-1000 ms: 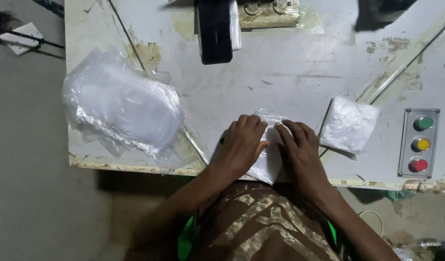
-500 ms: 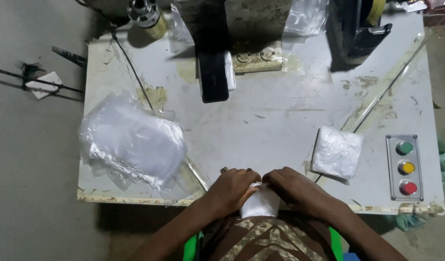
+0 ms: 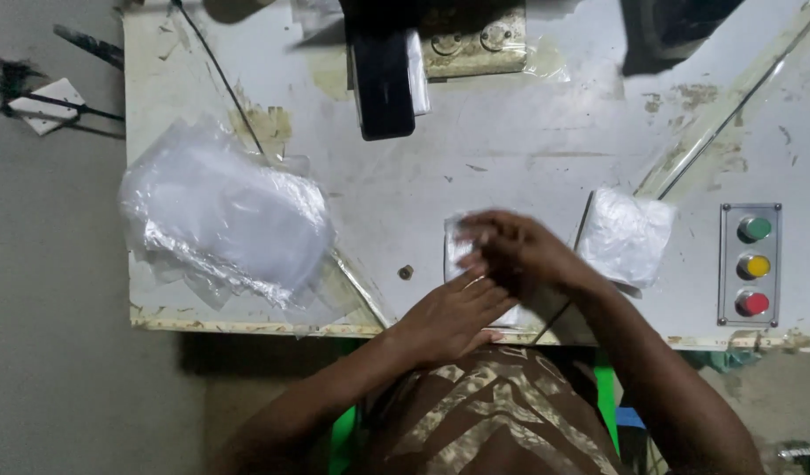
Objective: Folding individual plastic bags into squares and stacking them at a workstation.
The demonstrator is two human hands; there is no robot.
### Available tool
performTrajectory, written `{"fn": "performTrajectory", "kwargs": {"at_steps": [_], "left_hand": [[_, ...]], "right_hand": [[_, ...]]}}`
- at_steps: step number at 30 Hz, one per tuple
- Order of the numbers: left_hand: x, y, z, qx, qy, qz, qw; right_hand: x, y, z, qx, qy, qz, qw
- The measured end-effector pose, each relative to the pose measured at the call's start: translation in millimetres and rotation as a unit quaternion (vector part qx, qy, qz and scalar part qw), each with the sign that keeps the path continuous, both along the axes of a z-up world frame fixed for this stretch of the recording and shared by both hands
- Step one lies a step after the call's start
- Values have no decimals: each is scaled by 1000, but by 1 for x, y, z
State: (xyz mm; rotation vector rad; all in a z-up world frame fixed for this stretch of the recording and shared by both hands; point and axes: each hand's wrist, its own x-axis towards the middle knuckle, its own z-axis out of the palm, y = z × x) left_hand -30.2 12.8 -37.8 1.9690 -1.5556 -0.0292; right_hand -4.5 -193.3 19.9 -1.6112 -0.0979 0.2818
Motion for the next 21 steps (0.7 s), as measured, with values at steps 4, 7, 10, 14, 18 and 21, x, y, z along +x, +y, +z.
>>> {"fn": "performTrajectory", "kwargs": {"at_steps": [4, 7, 10, 14, 18, 21], "left_hand": [[2, 1, 10, 2, 28, -21, 999], [20, -3, 10, -110, -8, 160, 981], [55, 2, 17, 92, -14, 212, 973], [61, -3, 28, 96, -6, 198, 976], [52, -4, 8, 103, 78, 154, 980], [46, -3, 34, 103, 125, 124, 979]], "right_hand": [[35, -49, -16, -66, -133, -100, 984], [7, -29, 23, -194, -148, -73, 967], [-15, -8, -22, -327, -134, -3, 935], [-19, -7, -22, -390, -138, -2, 910], [-33, -1, -72, -440, -161, 44, 882], [-31, 3, -39, -423, -176, 101, 883]]}}
